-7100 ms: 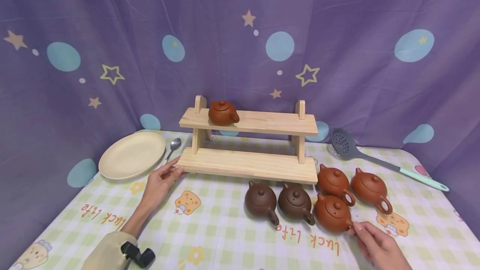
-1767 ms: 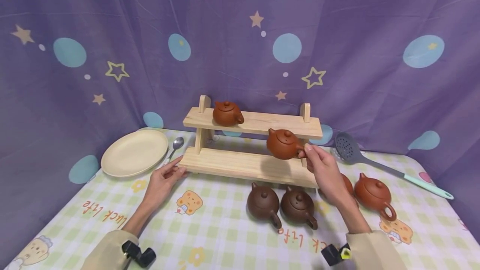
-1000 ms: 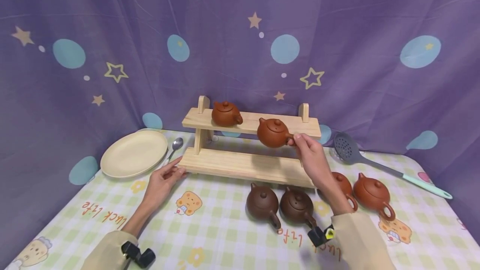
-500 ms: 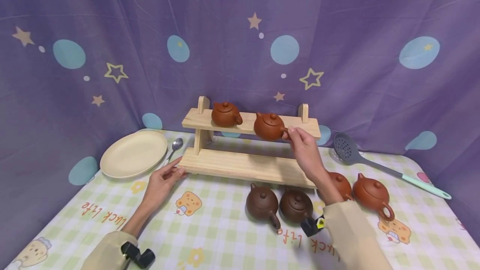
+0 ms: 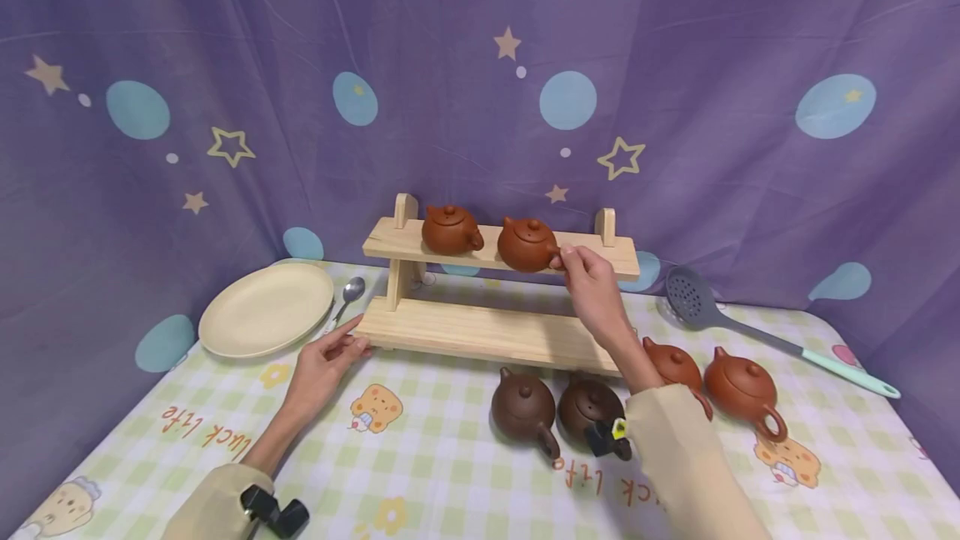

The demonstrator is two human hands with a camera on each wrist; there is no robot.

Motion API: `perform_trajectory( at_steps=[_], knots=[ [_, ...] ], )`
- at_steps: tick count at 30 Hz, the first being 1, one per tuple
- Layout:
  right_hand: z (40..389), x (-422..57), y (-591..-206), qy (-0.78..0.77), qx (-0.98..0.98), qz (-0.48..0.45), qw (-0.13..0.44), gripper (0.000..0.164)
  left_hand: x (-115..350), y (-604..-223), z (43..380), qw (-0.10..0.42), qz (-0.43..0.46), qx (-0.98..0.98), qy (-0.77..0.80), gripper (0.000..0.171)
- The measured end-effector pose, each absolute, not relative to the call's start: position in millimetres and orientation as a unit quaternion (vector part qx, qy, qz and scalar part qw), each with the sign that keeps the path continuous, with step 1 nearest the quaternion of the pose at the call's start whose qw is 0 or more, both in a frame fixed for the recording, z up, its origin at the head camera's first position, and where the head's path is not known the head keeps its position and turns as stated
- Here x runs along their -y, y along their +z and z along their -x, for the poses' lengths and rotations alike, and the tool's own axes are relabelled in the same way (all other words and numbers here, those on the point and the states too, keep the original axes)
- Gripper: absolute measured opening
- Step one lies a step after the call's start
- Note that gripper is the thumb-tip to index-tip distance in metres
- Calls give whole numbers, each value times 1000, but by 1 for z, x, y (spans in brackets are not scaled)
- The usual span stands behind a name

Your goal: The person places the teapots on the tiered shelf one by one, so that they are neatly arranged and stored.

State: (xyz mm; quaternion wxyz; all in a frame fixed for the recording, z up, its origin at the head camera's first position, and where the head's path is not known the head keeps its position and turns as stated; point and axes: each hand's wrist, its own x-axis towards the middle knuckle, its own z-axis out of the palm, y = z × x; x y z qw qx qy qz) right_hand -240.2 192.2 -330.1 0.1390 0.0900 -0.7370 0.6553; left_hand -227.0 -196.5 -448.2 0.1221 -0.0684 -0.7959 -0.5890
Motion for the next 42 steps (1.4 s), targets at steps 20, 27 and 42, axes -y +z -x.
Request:
perform_trajectory(
  at_steps=[20,27,42],
  knots=[
    [251,-177,-323,624,763,-71,151,39,196,-449,227,118,68,800,-584,48],
    [253,-174,-321,617,770,-64,149,40,196,-448,226,119,67,800,-585,48],
    [257,-170,-321,604,778,-64,159,42,196,-449,227,117,64,797,-589,47]
  ],
)
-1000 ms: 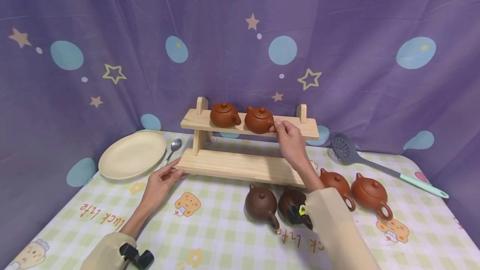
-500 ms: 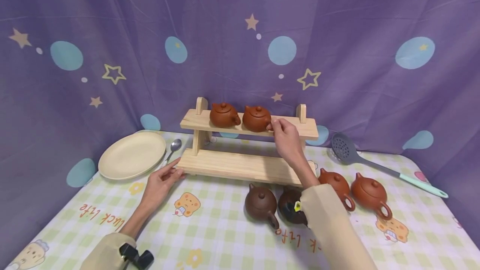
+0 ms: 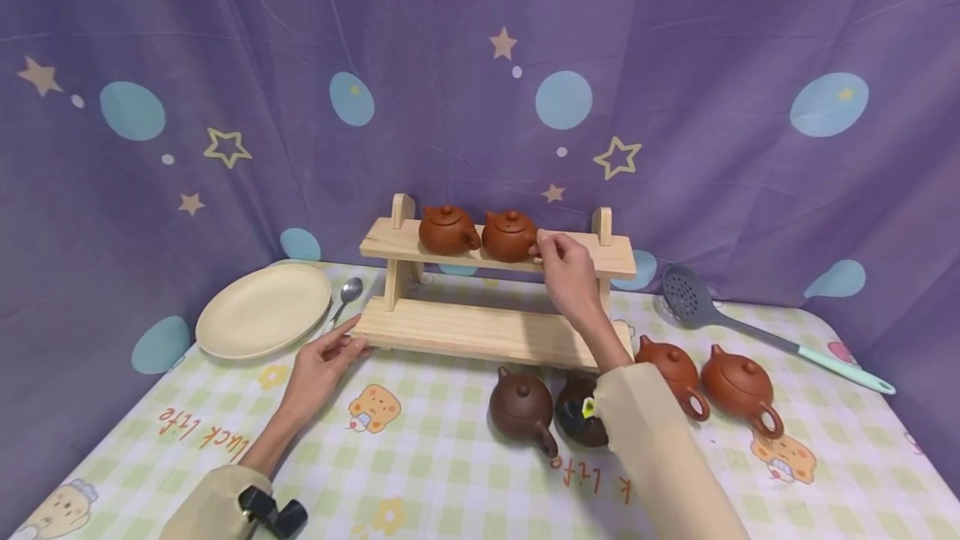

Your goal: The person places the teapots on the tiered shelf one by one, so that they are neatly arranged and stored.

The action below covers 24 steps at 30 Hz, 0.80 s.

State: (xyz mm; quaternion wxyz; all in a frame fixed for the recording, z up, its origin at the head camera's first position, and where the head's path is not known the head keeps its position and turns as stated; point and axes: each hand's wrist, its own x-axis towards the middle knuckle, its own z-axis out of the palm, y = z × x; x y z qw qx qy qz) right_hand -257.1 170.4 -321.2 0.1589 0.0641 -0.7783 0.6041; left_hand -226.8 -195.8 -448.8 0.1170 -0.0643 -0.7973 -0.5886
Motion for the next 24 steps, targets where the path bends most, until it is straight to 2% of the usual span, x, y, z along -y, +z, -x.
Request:
perform_trajectory(
  at_steps=[16,24],
  knots=[
    [257,-175,-322,618,769,-71,145,37,196,-448,225,126,72,793,-591,48],
    [248,-186,-322,572,804,-75,148,42,195,-449,227,124,77,791,-595,48]
  ],
)
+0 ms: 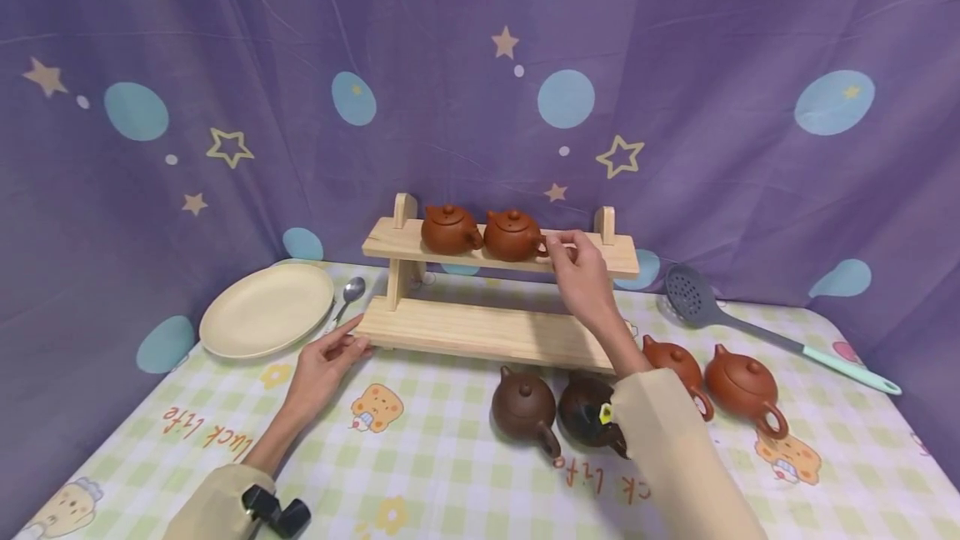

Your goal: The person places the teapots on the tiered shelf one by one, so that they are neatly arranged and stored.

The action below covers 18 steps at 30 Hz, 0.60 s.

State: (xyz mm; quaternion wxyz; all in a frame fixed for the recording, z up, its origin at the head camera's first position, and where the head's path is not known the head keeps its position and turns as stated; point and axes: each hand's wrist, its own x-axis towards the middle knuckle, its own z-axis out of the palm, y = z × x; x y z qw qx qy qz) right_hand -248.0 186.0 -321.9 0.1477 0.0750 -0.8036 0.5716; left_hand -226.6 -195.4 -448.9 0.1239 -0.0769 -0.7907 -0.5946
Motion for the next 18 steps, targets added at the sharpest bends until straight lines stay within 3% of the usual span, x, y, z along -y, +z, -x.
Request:
perform_trajectory(
  at_steps=[18],
  knots=[
    [209,-212,-339,565,804,-88,164,36,196,-448,226,116,70,799,-586,48]
  ],
)
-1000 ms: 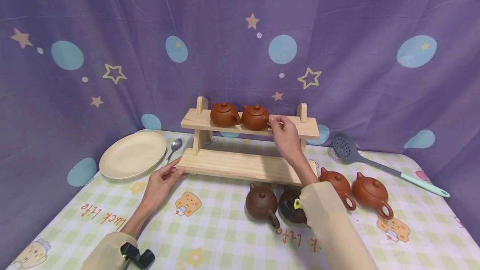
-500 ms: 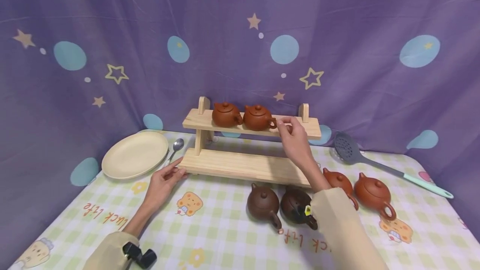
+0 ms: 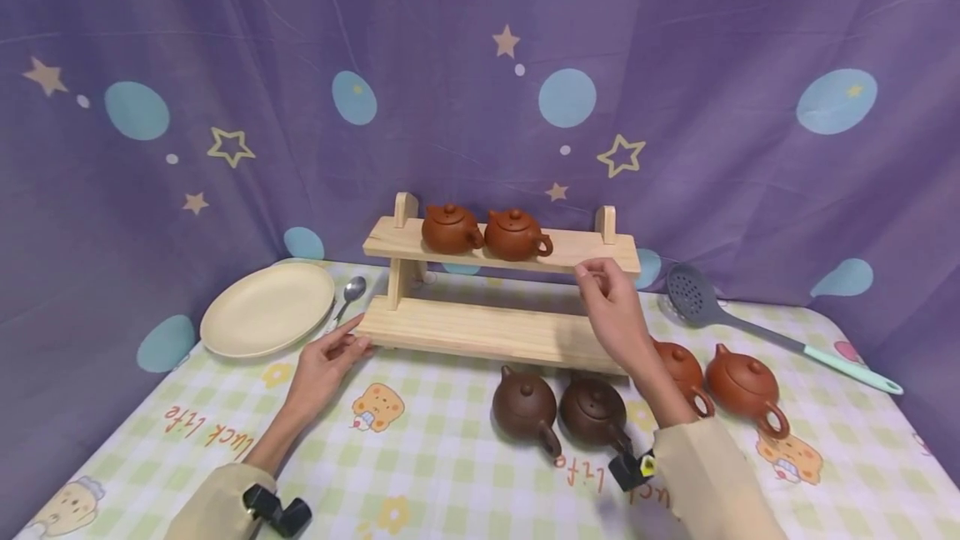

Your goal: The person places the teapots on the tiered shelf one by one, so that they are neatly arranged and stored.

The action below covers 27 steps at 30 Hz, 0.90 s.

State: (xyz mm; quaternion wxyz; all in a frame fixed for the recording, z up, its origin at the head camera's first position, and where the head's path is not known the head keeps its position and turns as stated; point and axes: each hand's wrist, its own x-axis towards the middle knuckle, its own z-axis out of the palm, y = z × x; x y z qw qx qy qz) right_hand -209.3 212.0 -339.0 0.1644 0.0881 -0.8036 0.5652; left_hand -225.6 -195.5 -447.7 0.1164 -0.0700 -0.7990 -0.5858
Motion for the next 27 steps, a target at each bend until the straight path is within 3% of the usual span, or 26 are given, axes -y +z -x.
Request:
perform_trajectory(
  at_steps=[11,27],
  knots=[
    [184,-222,-356,556,817,-66,139,38,196,-450,226,116,66,797,-589,49],
    [145,-256,-391,539,826,-44,157,33,196,-449,228,110,71,792,-597,49]
  ],
)
